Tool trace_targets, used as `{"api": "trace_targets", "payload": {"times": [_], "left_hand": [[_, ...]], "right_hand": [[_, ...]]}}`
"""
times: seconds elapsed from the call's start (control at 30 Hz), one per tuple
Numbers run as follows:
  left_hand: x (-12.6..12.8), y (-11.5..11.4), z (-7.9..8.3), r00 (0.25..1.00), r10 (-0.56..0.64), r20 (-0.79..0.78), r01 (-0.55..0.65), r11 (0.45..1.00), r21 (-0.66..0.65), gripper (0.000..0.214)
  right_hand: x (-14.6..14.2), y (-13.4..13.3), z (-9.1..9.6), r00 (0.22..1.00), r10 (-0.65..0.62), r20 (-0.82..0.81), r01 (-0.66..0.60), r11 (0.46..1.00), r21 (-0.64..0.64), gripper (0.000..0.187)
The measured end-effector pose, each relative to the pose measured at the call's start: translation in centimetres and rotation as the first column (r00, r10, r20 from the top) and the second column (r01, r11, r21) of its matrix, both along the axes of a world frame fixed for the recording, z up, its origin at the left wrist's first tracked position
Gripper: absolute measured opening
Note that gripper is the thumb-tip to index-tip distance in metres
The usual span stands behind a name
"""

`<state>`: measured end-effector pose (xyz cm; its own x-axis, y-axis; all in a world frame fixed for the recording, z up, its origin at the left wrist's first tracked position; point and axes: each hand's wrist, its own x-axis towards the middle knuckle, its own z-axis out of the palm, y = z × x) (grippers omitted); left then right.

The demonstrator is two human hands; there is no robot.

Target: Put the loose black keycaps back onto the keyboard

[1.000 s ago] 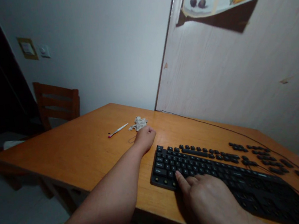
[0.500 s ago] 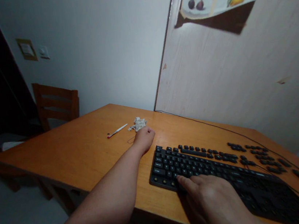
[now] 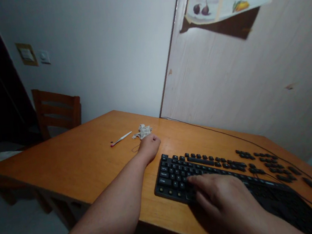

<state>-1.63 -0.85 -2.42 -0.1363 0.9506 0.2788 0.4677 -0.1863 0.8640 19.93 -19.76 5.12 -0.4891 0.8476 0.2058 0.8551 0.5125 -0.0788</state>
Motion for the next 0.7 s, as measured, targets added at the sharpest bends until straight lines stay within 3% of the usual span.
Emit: {"api": "trace_targets", "payload": {"times": [0.17,0.37,0.7], "left_hand": [[0.0,-0.2,0.2,1.000,0.001,0.008,-0.001,1.000,-0.006,0.013],[0.0,-0.3,0.2,1.000,-0.013,-0.008,0.013,1.000,0.006,0.015],[0.0,-0.5,0.4,1.000,0.002,-0.024,-0.002,1.000,0.005,0.015]], "right_hand": [[2.0,5.6,1.5,0.980,-0.196,-0.039,0.193,0.979,-0.069,0.028],[3.2,12.2,1.1,0.963,-0.268,-0.030,0.258,0.947,-0.189,0.025],[2.4,16.4,0.0,0.968,-0.249,-0.017,0.227,0.905,-0.359,0.014]]}}
